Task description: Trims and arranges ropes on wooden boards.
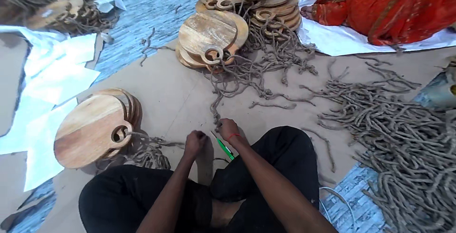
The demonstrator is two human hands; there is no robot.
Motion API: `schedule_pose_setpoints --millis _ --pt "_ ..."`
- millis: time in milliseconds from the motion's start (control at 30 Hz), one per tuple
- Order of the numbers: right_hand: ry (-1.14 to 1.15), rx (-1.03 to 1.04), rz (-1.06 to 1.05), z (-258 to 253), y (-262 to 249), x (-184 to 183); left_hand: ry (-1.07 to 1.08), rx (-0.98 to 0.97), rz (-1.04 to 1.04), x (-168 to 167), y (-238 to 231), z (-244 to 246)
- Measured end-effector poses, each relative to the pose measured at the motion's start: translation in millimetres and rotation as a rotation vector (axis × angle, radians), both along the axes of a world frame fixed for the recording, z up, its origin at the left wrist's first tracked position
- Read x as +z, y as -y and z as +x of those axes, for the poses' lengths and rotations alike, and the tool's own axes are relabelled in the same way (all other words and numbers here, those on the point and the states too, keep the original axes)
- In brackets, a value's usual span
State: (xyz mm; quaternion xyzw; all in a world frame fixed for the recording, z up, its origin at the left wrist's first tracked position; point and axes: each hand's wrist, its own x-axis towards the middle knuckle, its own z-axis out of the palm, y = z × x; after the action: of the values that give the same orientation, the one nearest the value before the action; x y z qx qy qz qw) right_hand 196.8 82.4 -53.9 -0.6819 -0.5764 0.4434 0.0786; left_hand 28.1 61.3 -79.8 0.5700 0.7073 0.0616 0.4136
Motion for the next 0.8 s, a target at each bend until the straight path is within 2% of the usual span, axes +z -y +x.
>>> schedule_pose_setpoints --millis 67,167,200,233,300,333,367,400,467,533,667,733,800 --pt "-0.100 -0.117 0.002 16 5 12 0.102 0.037 0.023 10 7 2" --pt "-0.322 -0.257 0.196 49 13 23 0.221 0.106 0.115 20 13 8" --pt "-0.498 -0.312 0.259 67 18 31 0.238 0.109 0.142 22 14 6" --pt "-0.775 -0.409 0.308 87 25 44 0.246 0.104 0.165 24 16 3" --pt "-1.527 -0.603 0.447 131 40 66 0.274 0.102 0.231 31 15 -2" --pt "-1.834 -0.685 0.492 153 49 74 0.304 0.109 0.278 34 16 -3" --pt "-2.036 -0.742 0.497 170 57 78 0.344 0.115 0.326 37 18 -1" --pt "-2.085 -0.774 0.459 177 63 76 0.389 0.102 0.370 41 22 3" --pt "-1.776 -0.813 0.278 161 66 66 0.483 0.052 0.481 51 31 15" --pt "-1.509 -0.764 0.054 118 64 55 0.585 0.041 0.623 65 43 23" --pt "-1.264 -0.577 -0.286 7 64 39 1.072 0.209 0.872 112 65 9" --pt "-1.177 -0.482 -0.404 -44 66 33 1.305 0.236 0.896 138 77 -5" --pt "-1.111 -0.375 -0.452 -85 69 40 1.502 0.156 0.858 161 86 -18"
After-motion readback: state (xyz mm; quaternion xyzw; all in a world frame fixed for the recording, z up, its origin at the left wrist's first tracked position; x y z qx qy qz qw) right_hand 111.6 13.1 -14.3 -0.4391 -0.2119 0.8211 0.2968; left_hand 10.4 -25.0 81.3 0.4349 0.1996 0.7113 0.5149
